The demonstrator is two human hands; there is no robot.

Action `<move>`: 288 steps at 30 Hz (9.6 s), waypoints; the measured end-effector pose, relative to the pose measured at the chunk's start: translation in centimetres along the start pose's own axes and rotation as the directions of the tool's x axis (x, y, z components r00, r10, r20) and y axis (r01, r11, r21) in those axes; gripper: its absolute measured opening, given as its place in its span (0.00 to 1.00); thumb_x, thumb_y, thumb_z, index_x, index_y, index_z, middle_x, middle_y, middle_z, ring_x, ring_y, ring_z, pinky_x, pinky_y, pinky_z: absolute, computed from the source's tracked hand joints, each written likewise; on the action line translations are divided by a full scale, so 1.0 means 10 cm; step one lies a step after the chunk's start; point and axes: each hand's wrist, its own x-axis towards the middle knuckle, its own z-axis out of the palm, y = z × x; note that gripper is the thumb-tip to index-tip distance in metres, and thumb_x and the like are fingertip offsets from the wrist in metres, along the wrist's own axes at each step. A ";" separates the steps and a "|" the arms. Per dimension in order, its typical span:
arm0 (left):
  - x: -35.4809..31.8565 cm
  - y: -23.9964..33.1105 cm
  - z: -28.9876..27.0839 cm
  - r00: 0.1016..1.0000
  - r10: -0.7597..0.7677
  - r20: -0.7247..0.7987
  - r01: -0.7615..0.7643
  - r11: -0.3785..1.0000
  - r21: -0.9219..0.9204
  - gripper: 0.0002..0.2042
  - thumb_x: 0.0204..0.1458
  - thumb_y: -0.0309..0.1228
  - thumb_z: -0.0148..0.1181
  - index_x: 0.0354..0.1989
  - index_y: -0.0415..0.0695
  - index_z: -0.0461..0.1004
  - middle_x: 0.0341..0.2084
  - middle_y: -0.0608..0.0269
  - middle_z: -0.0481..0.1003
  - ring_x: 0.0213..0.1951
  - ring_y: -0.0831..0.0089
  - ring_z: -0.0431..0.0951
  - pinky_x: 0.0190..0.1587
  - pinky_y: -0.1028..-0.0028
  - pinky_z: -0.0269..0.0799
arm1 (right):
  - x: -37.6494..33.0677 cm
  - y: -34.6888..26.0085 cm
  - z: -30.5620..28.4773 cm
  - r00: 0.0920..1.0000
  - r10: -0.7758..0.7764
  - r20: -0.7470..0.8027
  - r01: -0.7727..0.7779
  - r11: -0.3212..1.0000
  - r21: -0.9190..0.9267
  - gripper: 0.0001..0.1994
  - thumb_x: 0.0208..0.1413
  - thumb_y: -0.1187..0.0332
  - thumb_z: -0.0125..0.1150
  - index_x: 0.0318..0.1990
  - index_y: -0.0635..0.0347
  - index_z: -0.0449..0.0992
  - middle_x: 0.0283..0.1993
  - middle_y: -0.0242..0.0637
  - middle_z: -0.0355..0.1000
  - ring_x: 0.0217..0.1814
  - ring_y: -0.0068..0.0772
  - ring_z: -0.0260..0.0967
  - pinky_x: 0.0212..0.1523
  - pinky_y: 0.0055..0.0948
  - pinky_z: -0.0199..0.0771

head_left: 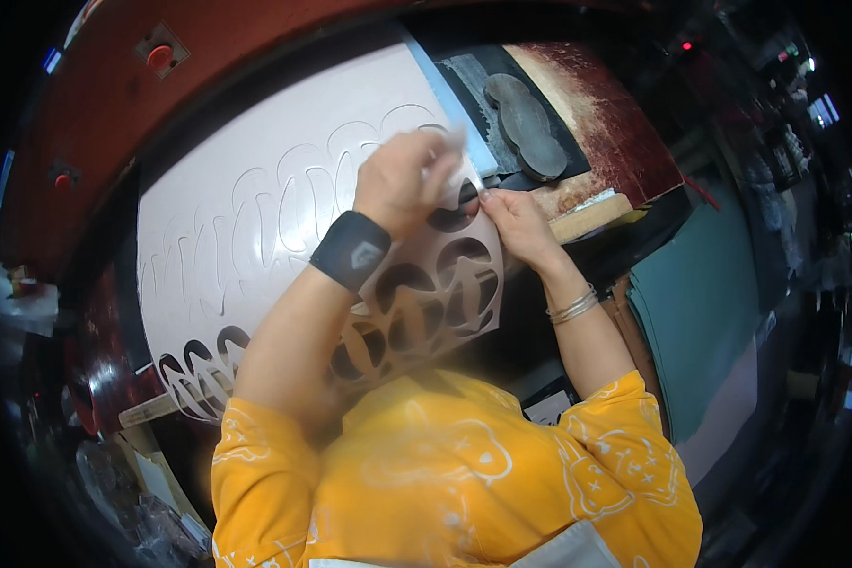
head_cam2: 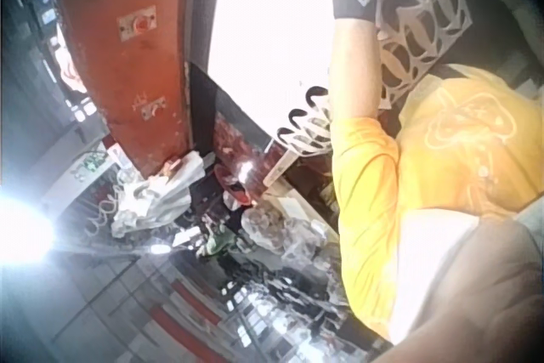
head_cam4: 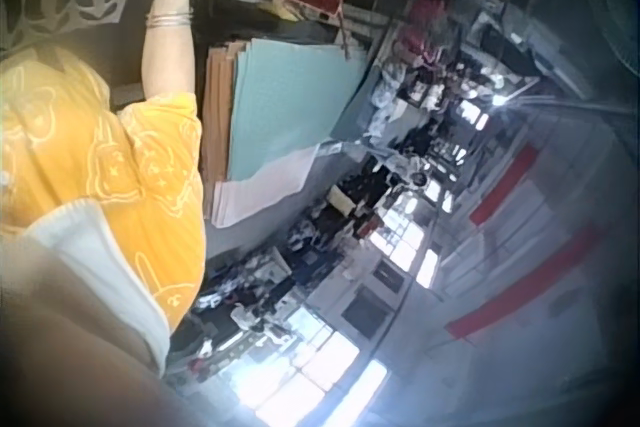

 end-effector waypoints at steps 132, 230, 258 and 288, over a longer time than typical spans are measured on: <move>-1.66 -1.03 -1.35 0.989 -0.133 0.060 0.132 0.991 0.019 0.23 0.41 0.37 0.66 0.47 0.43 0.70 0.30 0.58 0.72 0.35 0.61 0.68 0.45 0.66 0.58 | 0.07 -1.23 1.84 0.794 0.032 0.607 -0.488 0.627 0.607 0.10 0.59 0.75 0.51 0.44 0.58 0.58 0.29 0.30 0.65 0.19 0.14 0.62 0.18 0.13 0.59; -2.85 -1.81 -3.13 0.700 -0.276 -0.659 0.280 0.955 -0.103 0.08 0.58 0.26 0.46 0.44 0.41 0.67 0.34 0.61 0.72 0.38 0.71 0.73 0.45 0.73 0.69 | 0.40 -2.22 2.73 0.570 -0.001 0.822 0.043 0.999 -0.029 0.12 0.59 0.71 0.54 0.49 0.62 0.63 0.42 0.42 0.74 0.33 0.22 0.72 0.31 0.20 0.73; -2.95 -1.80 -2.66 0.532 -0.646 -0.547 0.252 0.738 -0.626 0.13 0.58 0.35 0.55 0.38 0.36 0.75 0.31 0.66 0.76 0.35 0.83 0.71 0.40 0.81 0.67 | 0.38 -1.94 3.69 0.476 0.084 0.875 -0.512 0.836 0.198 0.09 0.57 0.77 0.56 0.37 0.56 0.60 0.32 0.26 0.65 0.28 0.12 0.64 0.27 0.13 0.63; -3.22 -1.60 -3.20 -0.088 -0.804 -0.589 -0.472 0.554 -0.686 0.11 0.53 0.34 0.56 0.39 0.40 0.70 0.41 0.54 0.74 0.42 0.61 0.75 0.47 0.62 0.73 | 0.94 -1.85 3.91 0.513 -0.569 0.643 0.856 0.393 -0.335 0.24 0.58 0.57 0.51 0.60 0.54 0.65 0.64 0.49 0.59 0.69 0.50 0.50 0.67 0.46 0.46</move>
